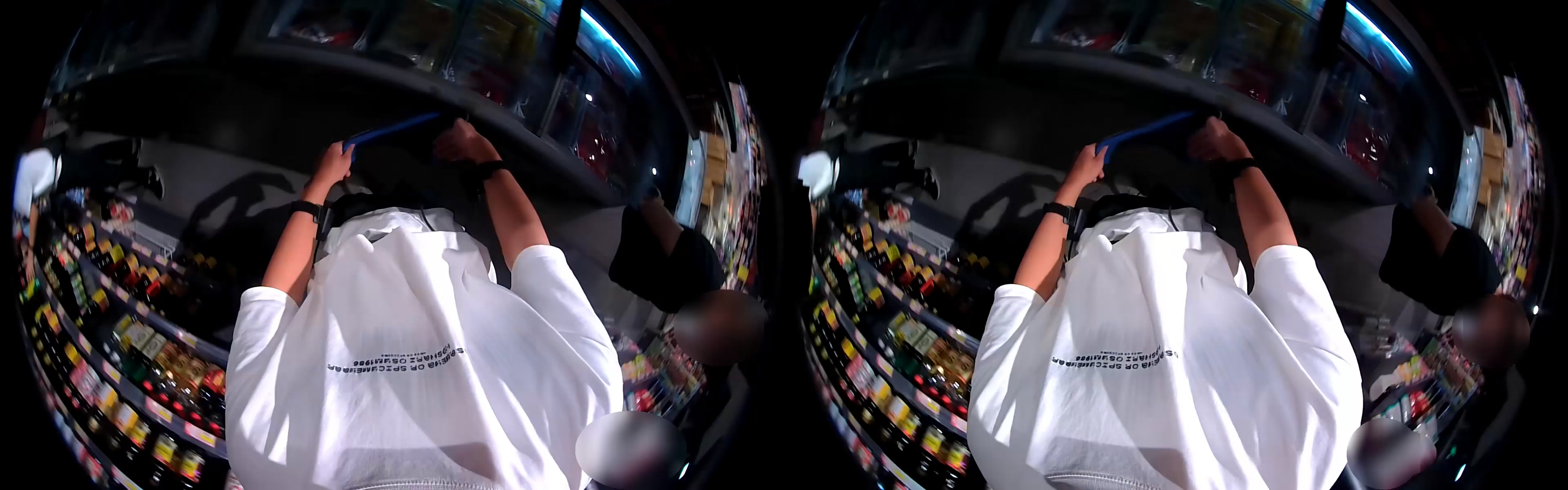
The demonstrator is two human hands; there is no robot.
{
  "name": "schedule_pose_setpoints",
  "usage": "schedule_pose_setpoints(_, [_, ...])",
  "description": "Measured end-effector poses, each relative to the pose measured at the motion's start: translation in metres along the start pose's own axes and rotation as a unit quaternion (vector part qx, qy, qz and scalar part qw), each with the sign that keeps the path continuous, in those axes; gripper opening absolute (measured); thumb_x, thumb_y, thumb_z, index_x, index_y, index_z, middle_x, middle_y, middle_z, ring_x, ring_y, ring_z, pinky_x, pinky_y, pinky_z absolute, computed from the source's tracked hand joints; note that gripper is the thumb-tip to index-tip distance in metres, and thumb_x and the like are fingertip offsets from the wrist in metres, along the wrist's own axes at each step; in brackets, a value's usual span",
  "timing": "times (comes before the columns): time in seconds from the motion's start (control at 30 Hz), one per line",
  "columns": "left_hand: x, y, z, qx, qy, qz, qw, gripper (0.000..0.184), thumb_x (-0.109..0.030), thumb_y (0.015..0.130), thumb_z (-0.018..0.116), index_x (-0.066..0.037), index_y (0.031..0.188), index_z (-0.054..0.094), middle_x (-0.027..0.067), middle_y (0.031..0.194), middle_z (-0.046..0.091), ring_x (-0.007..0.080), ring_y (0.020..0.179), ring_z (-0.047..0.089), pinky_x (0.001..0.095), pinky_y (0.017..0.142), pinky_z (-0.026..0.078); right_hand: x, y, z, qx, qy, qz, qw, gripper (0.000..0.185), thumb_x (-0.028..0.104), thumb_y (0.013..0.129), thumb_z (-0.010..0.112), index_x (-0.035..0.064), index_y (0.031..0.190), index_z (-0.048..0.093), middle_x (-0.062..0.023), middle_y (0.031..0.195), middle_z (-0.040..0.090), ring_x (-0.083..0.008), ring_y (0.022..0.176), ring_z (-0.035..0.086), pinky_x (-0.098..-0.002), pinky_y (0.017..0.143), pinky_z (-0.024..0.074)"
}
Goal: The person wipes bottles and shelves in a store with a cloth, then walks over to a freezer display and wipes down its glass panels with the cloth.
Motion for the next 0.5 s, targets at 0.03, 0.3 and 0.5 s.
schedule_pose_setpoints(0.03, [-0.011,0.023,0.008,0.039,-0.068,0.015,0.997,0.03,-0.025,0.102,0.046,-0.004,0.118,0.06,0.0193,0.072,0.069,0.0226,0.057,0.069,0.0333,0.056,0.056,0.024,-0.016,-0.001,-0.018,0.157,-0.053,0.986,0.062,0.051,0.102,0.024,0.0037,0.133,0.049,-0.0202,0.121,0.064,-0.0341,0.105,0.065,-0.0414,0.085,0.0532])
schedule_pose_setpoints(0.3, [-0.123,0.135,0.041,0.159,-0.317,0.03,0.935,0.05,-0.018,0.103,0.046,-0.003,0.147,0.029,0.0223,0.109,0.067,0.0306,0.088,0.072,0.0358,0.072,0.059,0.05,0.035,-0.13,-0.279,0.188,-0.238,0.911,0.051,0.044,0.106,0.03,0.0074,0.137,0.047,-0.0115,0.123,0.061,-0.0241,0.11,0.059,-0.04,0.089,0.0494])
schedule_pose_setpoints(0.5, [-0.124,0.203,-0.034,-0.09,-0.266,0.041,0.959,0.076,-0.045,0.1,0.049,0.009,0.147,0.024,0.0284,0.146,0.038,0.0338,0.137,0.041,0.0399,0.11,0.038,0.114,0.152,-0.105,-0.245,-0.29,-0.279,0.882,0.043,0.037,0.102,0.042,0.0095,0.131,0.058,-0.0149,0.109,0.063,-0.0258,0.1,0.058,-0.0387,0.084,0.0477])
Point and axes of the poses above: each hand's wrist, its own y-axis towards the middle knuckle, its own z-axis out of the palm, x = y × z, the point moved 10 cm from there along y, towards the middle knuckle
